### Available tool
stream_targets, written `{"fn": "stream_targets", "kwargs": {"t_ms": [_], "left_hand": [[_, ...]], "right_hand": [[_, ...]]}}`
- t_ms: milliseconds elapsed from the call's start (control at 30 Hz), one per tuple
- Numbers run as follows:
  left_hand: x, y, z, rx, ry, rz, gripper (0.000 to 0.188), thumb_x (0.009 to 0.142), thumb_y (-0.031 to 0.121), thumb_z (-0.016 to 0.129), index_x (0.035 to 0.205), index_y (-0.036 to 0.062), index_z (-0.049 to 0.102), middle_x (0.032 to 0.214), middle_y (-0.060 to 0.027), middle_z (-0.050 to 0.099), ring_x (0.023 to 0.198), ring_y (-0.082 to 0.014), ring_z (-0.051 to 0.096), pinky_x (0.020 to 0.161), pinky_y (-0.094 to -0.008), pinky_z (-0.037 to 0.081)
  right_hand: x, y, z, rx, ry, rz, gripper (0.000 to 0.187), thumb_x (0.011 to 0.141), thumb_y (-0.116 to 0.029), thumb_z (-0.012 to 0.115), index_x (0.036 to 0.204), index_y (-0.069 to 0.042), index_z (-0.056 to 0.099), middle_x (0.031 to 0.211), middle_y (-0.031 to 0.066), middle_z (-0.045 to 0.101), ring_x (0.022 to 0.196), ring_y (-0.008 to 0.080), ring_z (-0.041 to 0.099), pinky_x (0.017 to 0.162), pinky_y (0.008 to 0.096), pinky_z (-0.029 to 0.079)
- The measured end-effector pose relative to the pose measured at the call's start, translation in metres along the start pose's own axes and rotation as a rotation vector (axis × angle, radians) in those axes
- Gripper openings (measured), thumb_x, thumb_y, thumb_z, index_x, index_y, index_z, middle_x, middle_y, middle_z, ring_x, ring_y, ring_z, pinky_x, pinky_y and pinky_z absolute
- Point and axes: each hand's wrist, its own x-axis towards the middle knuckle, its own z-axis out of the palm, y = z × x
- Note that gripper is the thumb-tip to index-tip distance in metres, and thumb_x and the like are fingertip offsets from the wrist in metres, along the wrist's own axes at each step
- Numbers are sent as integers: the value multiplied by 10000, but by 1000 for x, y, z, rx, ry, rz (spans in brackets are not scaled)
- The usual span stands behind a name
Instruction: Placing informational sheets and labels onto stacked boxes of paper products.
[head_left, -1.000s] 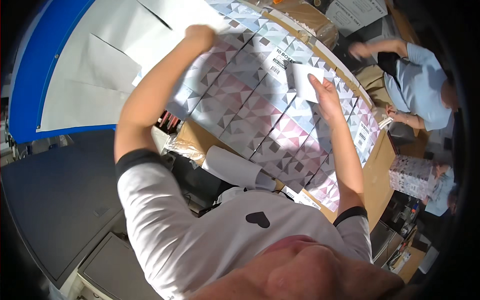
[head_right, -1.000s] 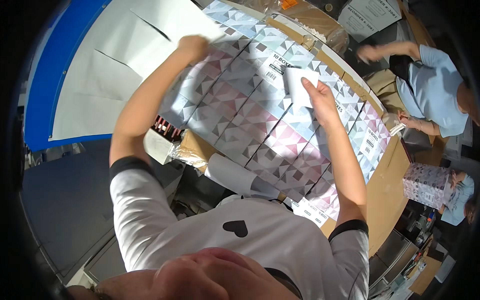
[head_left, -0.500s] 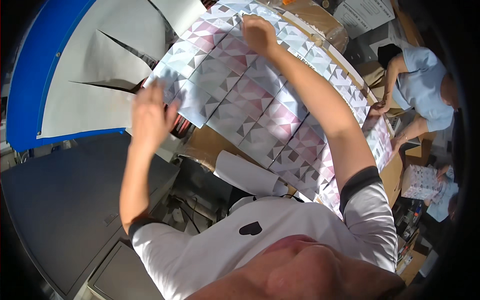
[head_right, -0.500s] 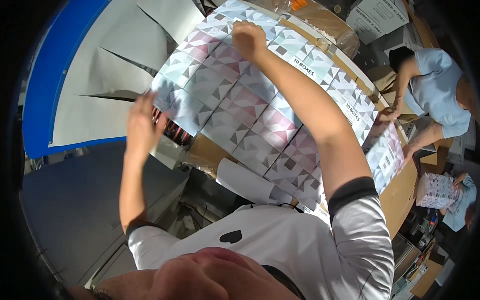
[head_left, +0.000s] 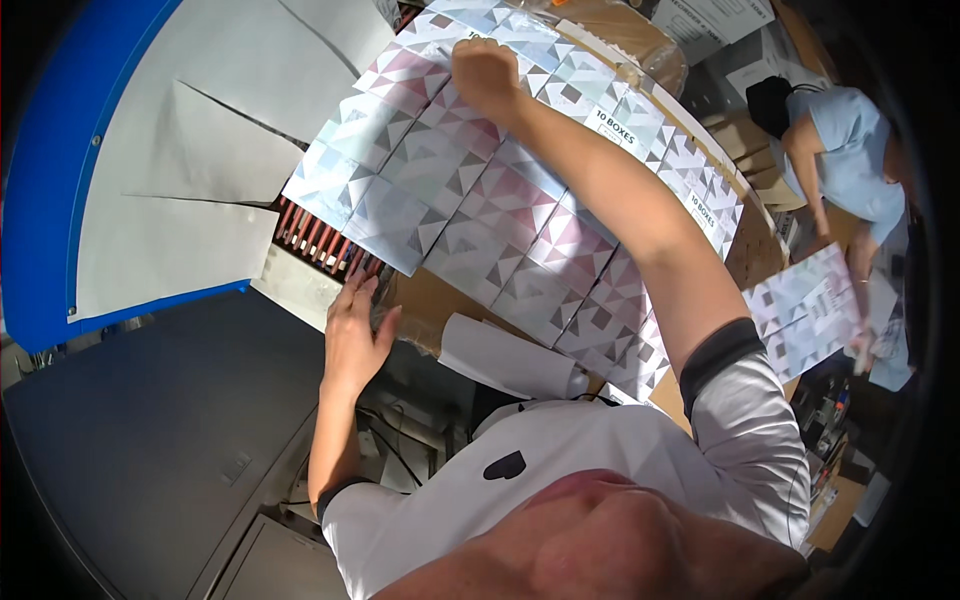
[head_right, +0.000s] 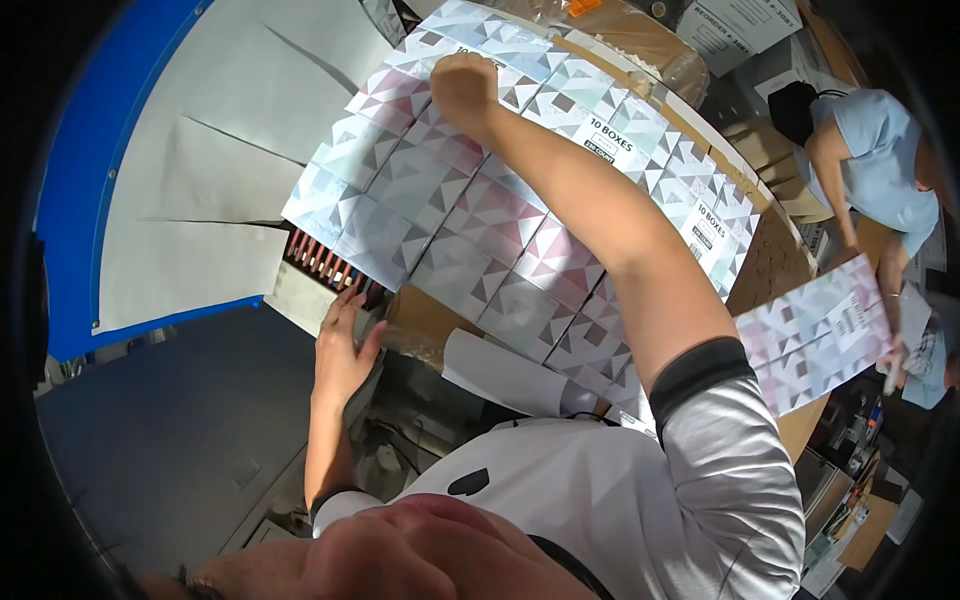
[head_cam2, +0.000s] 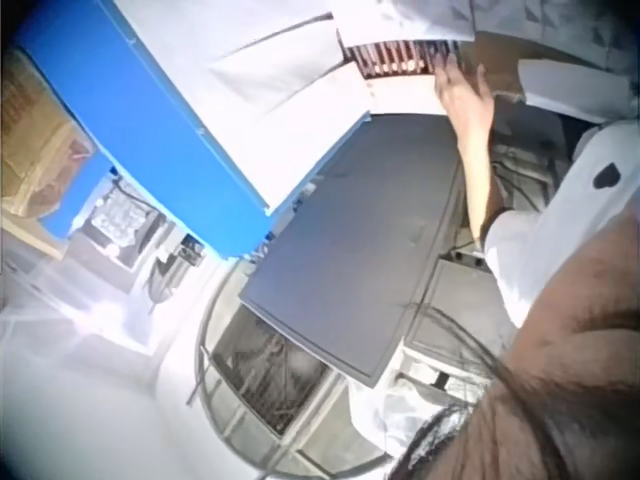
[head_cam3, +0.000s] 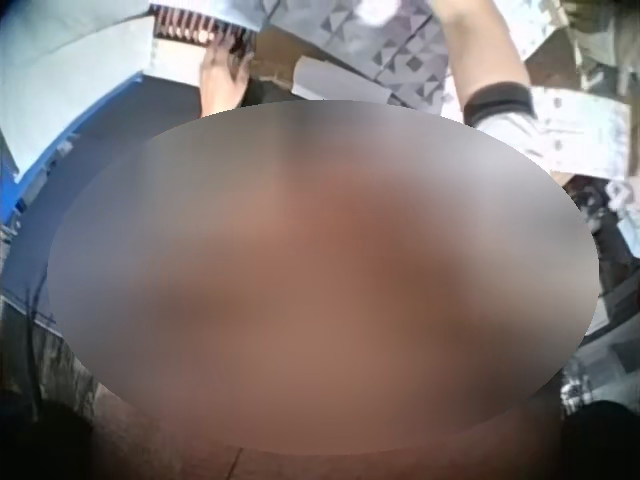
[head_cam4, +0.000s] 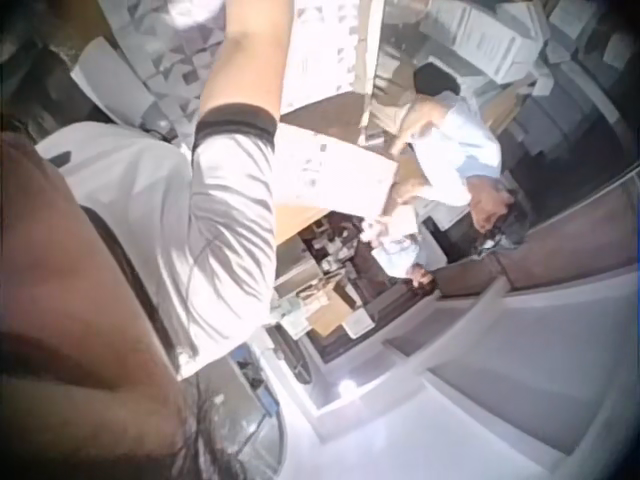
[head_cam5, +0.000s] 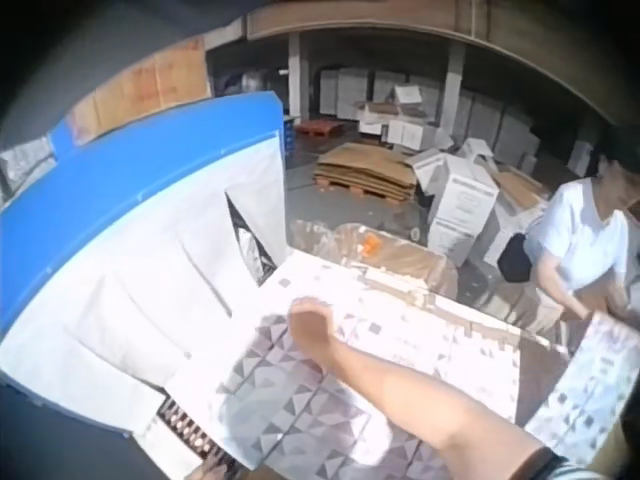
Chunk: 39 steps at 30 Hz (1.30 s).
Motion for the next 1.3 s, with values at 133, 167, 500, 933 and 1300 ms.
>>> {"fn": "stream_targets", "kwargs": {"t_ms": [133, 167, 500, 933, 1300], "left_hand": [[-4, -4, 12, -44, -13, 23, 395, 687, 118, 626, 1026, -50, 513, 1103, -239, 488, 978, -376, 498, 846, -395, 395], [-3, -3, 14, -72, -35, 3, 389, 690, 121, 617, 1026, -45, 513, 1098, -243, 489, 978, -379, 496, 850, -394, 394], [-9, 3, 22, -200, -153, -59, 444, 704, 154, 609, 1084, -35, 478, 1147, -237, 457, 1032, -370, 468, 862, -388, 392], [-46, -3, 89, -393, -615, -6, 227, 784, 120, 571, 942, -43, 552, 786, -134, 604, 717, -180, 611, 631, -277, 468], [-71, 30, 157, -10, -814, 225, 471, 737, 266, 625, 1083, -16, 477, 1093, -232, 497, 989, -297, 526, 802, -373, 435]], "right_hand": [[-3, -4, 10, -5, 66, 0, 120, 682, -137, 501, 658, -30, 552, 709, 116, 594, 692, 221, 588, 560, 300, 483], [-3, -3, 11, -10, 65, 9, 120, 682, -137, 501, 658, -30, 552, 709, 116, 594, 692, 221, 588, 560, 300, 483], [-31, -11, 13, 439, 158, -320, 545, 804, -382, 486, 1128, 52, 431, 1114, 206, 474, 1068, 324, 433, 947, 385, 304], [-207, 252, -155, 468, -243, 432, 510, 765, -348, 567, 1168, -60, 444, 1156, 223, 447, 1056, 337, 450, 910, 399, 339], [-659, 232, -228, 827, -145, 1291, 230, 866, -164, 474, 1015, -8, 554, 843, 43, 589, 736, 103, 541, 673, 221, 435]]}}
